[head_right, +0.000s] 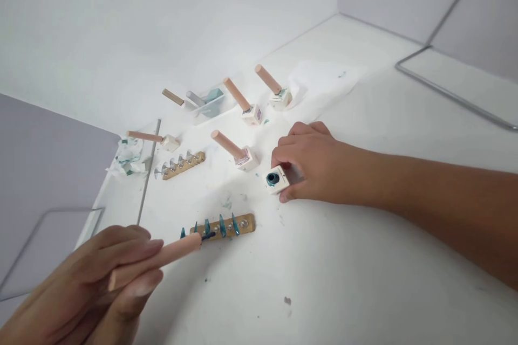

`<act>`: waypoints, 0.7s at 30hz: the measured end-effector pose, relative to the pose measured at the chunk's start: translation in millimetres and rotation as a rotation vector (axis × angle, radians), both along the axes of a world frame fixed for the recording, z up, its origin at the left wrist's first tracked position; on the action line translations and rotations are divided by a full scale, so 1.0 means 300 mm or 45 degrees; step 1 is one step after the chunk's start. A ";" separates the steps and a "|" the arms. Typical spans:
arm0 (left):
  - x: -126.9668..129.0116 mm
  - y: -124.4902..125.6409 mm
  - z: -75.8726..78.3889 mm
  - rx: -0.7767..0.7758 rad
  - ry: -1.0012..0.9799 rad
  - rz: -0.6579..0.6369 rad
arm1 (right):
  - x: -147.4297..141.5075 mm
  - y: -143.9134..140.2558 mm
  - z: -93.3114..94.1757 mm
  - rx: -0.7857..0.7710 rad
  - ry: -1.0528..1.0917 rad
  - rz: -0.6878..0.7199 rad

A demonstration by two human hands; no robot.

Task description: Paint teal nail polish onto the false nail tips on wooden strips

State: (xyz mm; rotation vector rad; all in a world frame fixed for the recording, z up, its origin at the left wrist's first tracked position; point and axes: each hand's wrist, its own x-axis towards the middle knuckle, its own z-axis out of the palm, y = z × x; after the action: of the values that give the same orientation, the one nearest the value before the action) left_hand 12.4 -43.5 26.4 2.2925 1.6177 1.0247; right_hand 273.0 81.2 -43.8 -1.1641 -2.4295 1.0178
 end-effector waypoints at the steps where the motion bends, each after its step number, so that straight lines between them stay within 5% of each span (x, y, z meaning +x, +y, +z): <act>1: -0.002 0.015 0.004 -0.002 0.019 -0.013 | -0.001 0.000 0.002 0.000 0.010 -0.015; 3: -0.011 0.046 0.000 -0.018 0.069 -0.029 | -0.003 -0.005 0.013 -0.017 0.017 -0.046; 5: -0.024 0.071 -0.016 -0.076 0.141 -0.239 | -0.005 -0.010 0.029 -0.036 -0.003 -0.039; 14: -0.072 0.089 -0.052 -0.070 0.143 -0.242 | -0.004 -0.003 0.016 0.004 -0.083 -0.023; 21: -0.031 0.090 -0.063 -0.004 0.049 -0.069 | -0.006 0.002 -0.009 0.055 -0.081 -0.018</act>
State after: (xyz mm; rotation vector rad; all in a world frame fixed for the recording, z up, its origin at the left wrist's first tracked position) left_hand 3.1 -16.5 7.5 2.3546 1.5609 0.9711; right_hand 271.1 81.8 -46.4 -1.2150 -2.4751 0.9331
